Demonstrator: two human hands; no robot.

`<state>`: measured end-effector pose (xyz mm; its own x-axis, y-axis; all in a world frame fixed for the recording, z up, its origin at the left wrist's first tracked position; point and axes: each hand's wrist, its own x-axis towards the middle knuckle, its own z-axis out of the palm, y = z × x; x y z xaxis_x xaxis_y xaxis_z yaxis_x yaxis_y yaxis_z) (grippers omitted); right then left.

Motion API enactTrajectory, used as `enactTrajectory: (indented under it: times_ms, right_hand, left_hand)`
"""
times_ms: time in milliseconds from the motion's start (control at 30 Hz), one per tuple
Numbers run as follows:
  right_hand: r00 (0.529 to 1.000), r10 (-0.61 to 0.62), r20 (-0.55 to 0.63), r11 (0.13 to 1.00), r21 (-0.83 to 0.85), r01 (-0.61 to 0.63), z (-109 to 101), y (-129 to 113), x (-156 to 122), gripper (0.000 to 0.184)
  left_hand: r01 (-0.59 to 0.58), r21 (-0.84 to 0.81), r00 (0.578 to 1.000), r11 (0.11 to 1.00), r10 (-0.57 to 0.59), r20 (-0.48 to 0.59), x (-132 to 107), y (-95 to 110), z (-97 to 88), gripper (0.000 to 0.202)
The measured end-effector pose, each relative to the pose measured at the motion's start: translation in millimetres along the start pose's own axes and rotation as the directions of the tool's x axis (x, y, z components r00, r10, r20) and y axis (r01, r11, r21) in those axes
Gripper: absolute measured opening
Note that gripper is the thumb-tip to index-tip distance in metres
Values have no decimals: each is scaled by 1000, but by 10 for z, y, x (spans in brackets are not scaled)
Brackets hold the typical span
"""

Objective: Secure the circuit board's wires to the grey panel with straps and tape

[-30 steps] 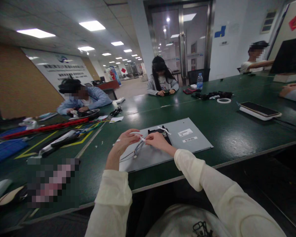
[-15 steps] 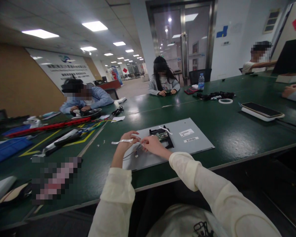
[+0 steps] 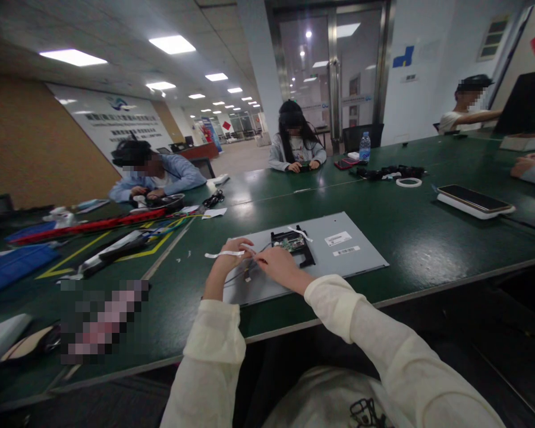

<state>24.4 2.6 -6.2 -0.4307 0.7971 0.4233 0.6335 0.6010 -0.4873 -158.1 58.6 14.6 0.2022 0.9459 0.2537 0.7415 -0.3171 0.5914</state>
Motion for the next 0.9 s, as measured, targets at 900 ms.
enactTrajectory:
  times_ms: [900]
  right_hand:
    - [980, -122, 156, 977, -154, 146, 25, -64, -9, 24]
  left_hand:
    - [6, 143, 997, 990, -18, 81, 56, -47, 1, 33]
